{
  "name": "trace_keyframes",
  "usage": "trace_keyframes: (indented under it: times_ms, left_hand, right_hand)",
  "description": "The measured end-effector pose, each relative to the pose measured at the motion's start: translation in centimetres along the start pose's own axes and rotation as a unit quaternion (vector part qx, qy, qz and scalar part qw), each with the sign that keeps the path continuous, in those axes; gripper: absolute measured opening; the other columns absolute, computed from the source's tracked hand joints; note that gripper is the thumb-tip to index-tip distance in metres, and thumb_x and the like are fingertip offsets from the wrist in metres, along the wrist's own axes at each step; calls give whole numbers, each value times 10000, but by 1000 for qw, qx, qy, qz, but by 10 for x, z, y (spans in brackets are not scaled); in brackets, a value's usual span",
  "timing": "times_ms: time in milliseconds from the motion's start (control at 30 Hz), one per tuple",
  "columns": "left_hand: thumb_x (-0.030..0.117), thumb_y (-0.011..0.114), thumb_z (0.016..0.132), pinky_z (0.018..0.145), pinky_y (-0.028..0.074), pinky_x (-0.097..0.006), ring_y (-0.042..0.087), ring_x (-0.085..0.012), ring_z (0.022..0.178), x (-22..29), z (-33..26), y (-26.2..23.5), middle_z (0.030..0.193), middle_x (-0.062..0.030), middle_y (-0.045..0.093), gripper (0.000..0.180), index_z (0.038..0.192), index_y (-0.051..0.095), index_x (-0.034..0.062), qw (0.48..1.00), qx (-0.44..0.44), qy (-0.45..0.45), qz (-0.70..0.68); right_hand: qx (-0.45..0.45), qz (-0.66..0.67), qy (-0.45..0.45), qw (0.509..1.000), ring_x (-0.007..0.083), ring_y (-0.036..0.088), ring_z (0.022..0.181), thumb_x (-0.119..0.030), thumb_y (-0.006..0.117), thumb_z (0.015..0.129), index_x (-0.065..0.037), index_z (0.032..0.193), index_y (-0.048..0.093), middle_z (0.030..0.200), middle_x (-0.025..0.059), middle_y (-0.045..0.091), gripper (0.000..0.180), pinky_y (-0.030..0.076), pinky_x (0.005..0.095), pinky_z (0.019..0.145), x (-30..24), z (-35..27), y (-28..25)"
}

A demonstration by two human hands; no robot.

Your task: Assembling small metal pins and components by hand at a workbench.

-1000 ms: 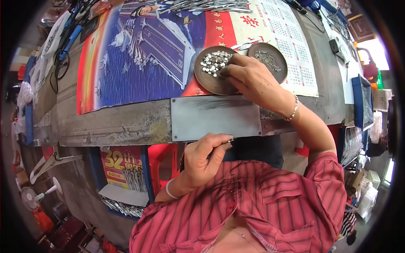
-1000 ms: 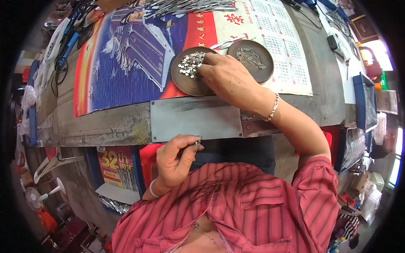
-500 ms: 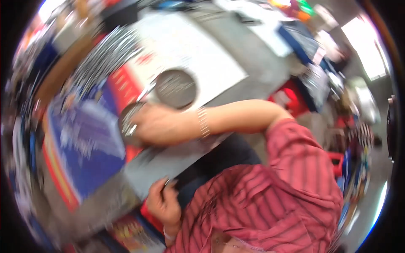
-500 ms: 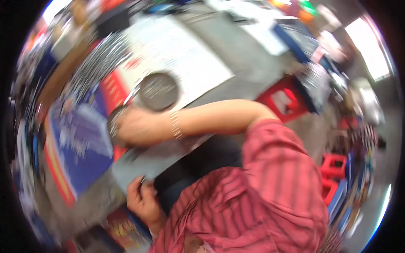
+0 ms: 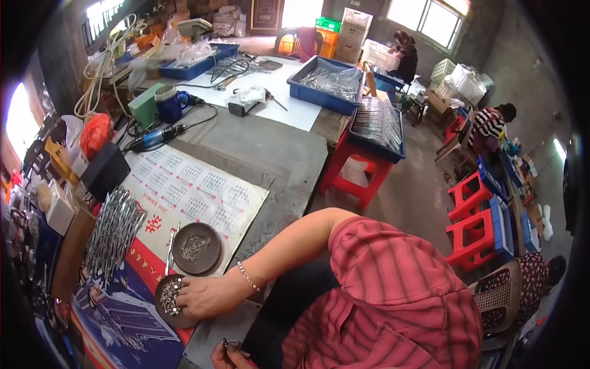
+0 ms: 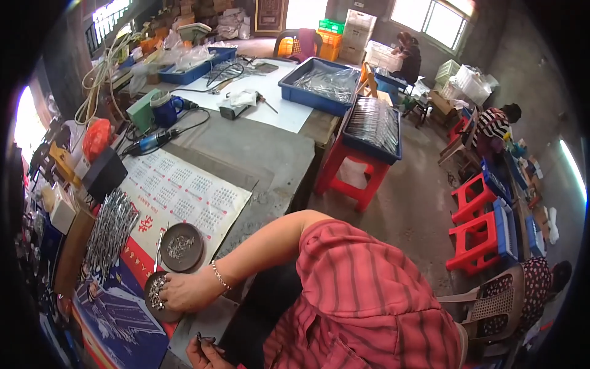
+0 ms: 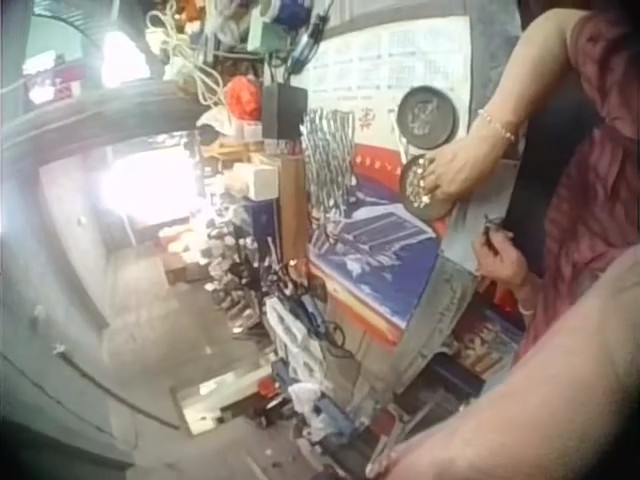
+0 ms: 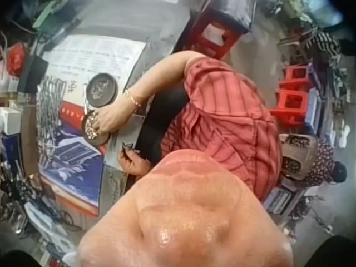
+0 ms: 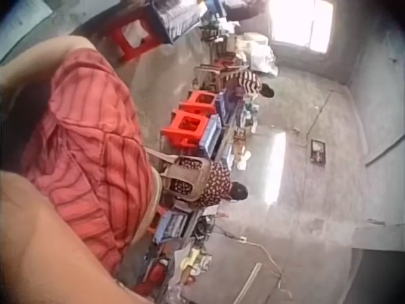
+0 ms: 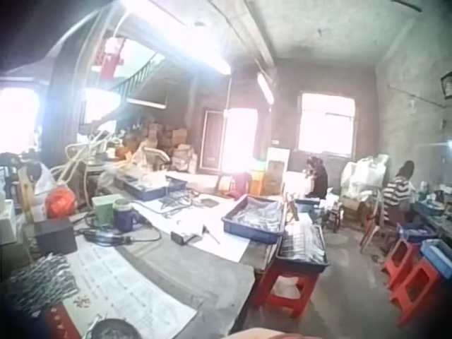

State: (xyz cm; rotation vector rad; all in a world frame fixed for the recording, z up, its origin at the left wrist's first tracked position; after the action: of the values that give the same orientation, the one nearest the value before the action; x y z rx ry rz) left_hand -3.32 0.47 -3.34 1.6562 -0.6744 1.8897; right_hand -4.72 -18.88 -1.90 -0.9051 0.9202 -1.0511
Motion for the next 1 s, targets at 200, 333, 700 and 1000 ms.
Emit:
trace_keyframes:
  times_ms: [200,333,700,1000]
  left_hand:
    - [36,557,884,487,360,-221,442,-98,528,7,2,5,721,-72,569,100,939,567,-47,1000,1,20,17]
    - [41,553,889,485,360,-225,440,-101,525,7,3,7,708,-67,559,108,946,564,-50,1000,-1,17,1]
    - [58,527,907,498,360,-216,448,-92,556,14,-2,27,723,-48,558,118,974,562,-32,999,-47,-15,-20]
    - [69,538,895,516,327,-196,437,-55,631,6,2,42,829,-10,554,118,996,573,17,992,-8,-123,-42]
  right_hand:
    - [21,83,60,995,272,589,817,-189,600,727,-45,752,567,824,116,592,150,385,392,743,-13,-9,-27]
    - [90,198,88,972,331,570,744,-150,606,738,-15,746,458,736,138,566,200,399,418,679,-28,-37,-46]
    - [148,415,185,878,308,546,650,-49,591,730,15,755,471,686,148,531,139,416,382,593,-55,-89,-48]
    - [143,447,211,857,290,595,761,-67,635,791,0,911,569,813,151,583,153,468,355,667,-46,-98,-56]
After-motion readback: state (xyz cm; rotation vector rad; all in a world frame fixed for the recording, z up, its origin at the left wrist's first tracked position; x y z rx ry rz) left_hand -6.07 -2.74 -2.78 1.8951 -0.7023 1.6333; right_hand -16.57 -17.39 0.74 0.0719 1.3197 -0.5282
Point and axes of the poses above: each hand's wrist, its own z-axis towards the middle knuckle, its own y-axis out of the palm, x = y × z, the point moved 2 cm from there along z, towards the middle knuckle
